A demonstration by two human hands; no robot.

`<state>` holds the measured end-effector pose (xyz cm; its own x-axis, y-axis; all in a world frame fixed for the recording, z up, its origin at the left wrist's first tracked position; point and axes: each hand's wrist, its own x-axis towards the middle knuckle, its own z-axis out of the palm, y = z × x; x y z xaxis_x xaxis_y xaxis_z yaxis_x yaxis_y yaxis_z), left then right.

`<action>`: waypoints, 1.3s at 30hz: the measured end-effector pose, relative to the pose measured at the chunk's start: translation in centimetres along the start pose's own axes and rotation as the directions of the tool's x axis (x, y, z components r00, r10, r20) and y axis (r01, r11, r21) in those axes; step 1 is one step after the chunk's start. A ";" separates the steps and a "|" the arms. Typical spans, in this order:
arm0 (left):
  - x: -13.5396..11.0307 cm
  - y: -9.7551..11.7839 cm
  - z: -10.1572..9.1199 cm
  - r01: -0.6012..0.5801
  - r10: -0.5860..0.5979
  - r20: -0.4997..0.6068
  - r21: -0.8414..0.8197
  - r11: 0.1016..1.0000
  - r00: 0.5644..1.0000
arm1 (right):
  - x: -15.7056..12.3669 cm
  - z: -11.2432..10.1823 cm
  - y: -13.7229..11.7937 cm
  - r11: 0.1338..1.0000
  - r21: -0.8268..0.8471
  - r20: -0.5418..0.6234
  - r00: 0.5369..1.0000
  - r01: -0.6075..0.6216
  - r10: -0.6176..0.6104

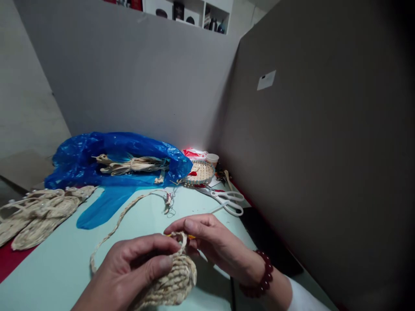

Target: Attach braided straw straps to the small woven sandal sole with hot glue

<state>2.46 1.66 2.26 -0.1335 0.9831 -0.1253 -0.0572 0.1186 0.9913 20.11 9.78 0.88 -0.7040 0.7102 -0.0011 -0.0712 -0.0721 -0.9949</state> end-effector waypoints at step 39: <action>0.6 0.2 -0.1 0.108 -0.120 -0.150 -0.090 0.990 0.981 | -1.8 0.1 -1.4 0.935 0.155 -0.108 0.946 0.319 -0.304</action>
<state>2.25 2.24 2.34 -0.2725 0.9296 -0.2482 -0.1596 0.2107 0.9644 21.40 8.49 2.32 -0.5682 0.7698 0.2909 -0.4007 0.0500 -0.9148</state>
